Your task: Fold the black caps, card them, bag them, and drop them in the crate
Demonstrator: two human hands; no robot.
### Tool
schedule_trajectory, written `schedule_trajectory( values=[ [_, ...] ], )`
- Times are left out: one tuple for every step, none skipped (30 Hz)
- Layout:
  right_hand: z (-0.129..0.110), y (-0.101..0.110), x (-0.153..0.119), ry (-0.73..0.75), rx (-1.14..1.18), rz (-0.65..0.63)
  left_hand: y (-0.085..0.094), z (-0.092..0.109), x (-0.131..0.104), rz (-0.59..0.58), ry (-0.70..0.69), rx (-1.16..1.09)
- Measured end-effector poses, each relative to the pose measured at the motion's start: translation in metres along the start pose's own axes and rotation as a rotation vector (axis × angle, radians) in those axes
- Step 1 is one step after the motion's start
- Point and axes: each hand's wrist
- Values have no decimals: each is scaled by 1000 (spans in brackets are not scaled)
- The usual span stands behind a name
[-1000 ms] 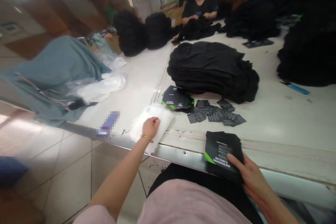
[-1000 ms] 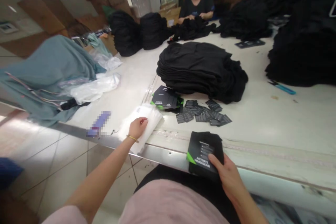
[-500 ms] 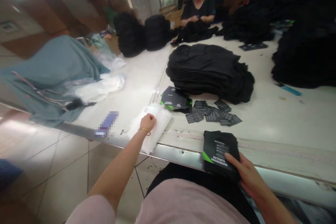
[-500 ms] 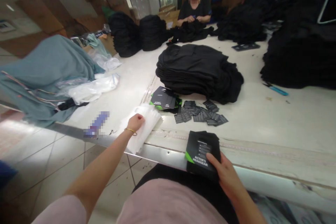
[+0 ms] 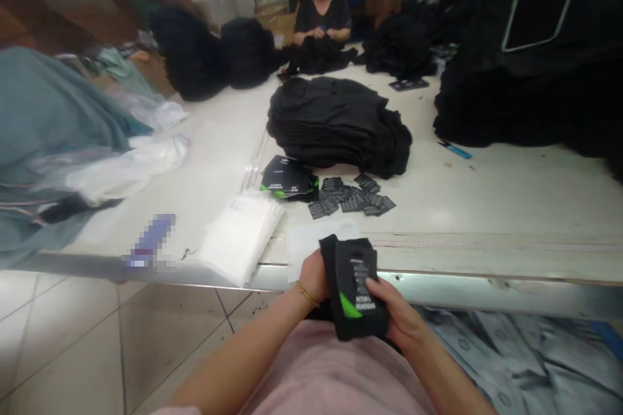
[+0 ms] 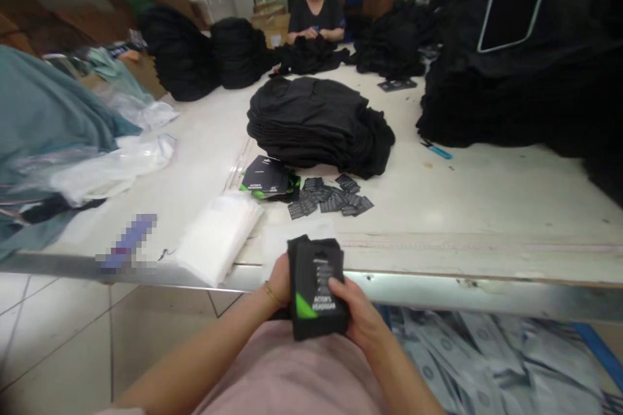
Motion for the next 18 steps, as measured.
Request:
schedule_trajectory(
  values=[
    [-5,10,3,12,82,88,-2,-4,-5,-27,-51,13],
    [-10,20,5,35,158,160,-2,-8,-11,-61,-115,33],
    [-16,30,5,72,221,208,-1,-13,-17,-92,-179,63],
    [-21,37,5,112,267,228,1,-16,-22,-114,-232,103],
    [-24,43,3,148,296,230,3,-19,-26,-131,-267,147],
    [-26,46,1,168,307,222,5,-21,-28,-145,-282,186],
    [-26,47,0,167,294,207,8,-22,-29,-159,-287,214],
    [-24,46,-2,150,257,190,10,-22,-28,-179,-287,223],
    [-22,44,-3,123,191,168,12,-21,-25,-199,-283,210],
    [-19,41,-4,93,97,140,15,-20,-20,-214,-276,180],
    [-16,38,-3,68,-21,107,18,-18,-15,-217,-263,145],
    [-13,35,-3,56,-150,74,22,-16,-11,-212,-245,114],
    [-12,33,-1,60,-280,48,25,-15,-6,-203,-230,92],
    [-12,30,1,74,-406,37,28,-13,-2,-196,-224,85],
    [-14,28,3,95,-526,46,31,-10,1,-194,-231,95],
    [-17,25,6,118,-640,71,32,-8,2,-201,-255,122],
    [-20,22,9,135,-750,103,33,-5,2,-215,-290,163],
    [-24,19,11,139,-852,130,32,-2,1,-234,-332,215]
  ],
)
Point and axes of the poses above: each hand's wrist, its own x-axis towards the middle knuckle, its own y-axis out of the back of the hand, z = x × y, and after that the axes turned 2 degrees about -y, right-handed
